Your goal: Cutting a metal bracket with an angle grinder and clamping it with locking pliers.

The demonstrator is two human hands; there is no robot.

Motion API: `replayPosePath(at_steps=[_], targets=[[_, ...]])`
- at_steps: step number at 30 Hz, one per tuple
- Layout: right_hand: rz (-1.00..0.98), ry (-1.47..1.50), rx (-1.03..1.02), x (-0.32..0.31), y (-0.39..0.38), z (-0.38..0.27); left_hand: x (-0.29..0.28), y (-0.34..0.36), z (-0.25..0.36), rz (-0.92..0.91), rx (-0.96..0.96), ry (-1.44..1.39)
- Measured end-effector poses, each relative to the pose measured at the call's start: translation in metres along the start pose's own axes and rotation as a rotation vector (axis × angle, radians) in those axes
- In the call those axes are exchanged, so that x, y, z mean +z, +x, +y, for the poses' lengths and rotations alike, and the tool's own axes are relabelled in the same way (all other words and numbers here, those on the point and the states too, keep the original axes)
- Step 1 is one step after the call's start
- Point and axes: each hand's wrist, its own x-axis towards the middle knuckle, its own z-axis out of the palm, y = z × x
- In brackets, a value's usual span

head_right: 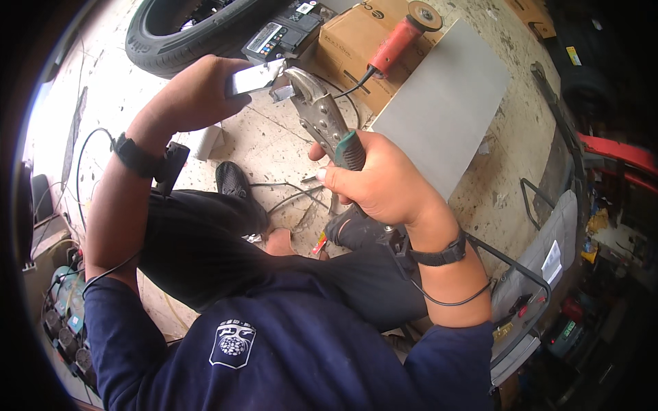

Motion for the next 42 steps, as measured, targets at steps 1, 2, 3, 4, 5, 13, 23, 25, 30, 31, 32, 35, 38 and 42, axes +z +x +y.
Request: replayPosePath(at_steps=[1, 2, 3, 4, 5, 13, 23, 25, 30, 31, 32, 35, 38, 42], targets=[[0.023, 0.058, -0.019, 0.002, 0.004, 0.003, -0.001, 0.001, 0.0, -0.004, -0.002, -0.02], [0.046, 0.116, -0.039, 0.004, 0.007, 0.006, -0.007, 0.002, 0.011, -0.075, -0.036, -0.056], [0.069, 0.175, -0.059, 0.005, 0.011, 0.007, -0.001, 0.001, 0.011, 0.023, 0.04, -0.124], [0.073, 0.235, -0.101, 0.007, 0.016, 0.006, -0.001, 0.004, 0.013, 0.044, 0.024, -0.149], [0.083, 0.249, -0.117, 0.008, 0.019, 0.005, -0.002, 0.007, 0.015, 0.064, 0.009, -0.175], [0.128, 0.636, -0.351, 0.03, 0.037, -0.009, 0.014, 0.028, 0.027, 0.082, 0.059, -0.864], [-0.155, 0.697, -0.46, 0.027, 0.046, -0.012, 0.008, 0.036, 0.014, 0.013, 0.267, -1.1], [-0.249, 0.73, -0.458, 0.028, 0.042, -0.017, 0.003, 0.034, 0.007, -0.166, 0.292, -1.253], [-0.283, 0.684, -0.473, 0.025, 0.04, -0.029, 0.001, 0.037, 0.02, -0.187, 0.358, -1.296], [-0.217, 0.634, -0.459, 0.022, 0.041, -0.029, -0.001, 0.038, 0.018, -0.052, 0.311, -1.137], [-0.153, 0.584, -0.445, 0.02, 0.042, -0.028, -0.002, 0.038, 0.015, 0.08, 0.262, -0.975], [-0.135, 0.594, -0.363, 0.014, 0.046, -0.023, -0.003, 0.037, 0.002, 0.402, 0.183, -0.585], [-0.241, 0.593, -0.335, 0.008, 0.052, -0.015, -0.01, 0.034, -0.007, 0.48, 0.24, -0.388], [-0.402, 0.577, -0.299, 0.002, 0.05, -0.009, -0.015, 0.029, -0.012, 0.343, 0.258, -0.557]])
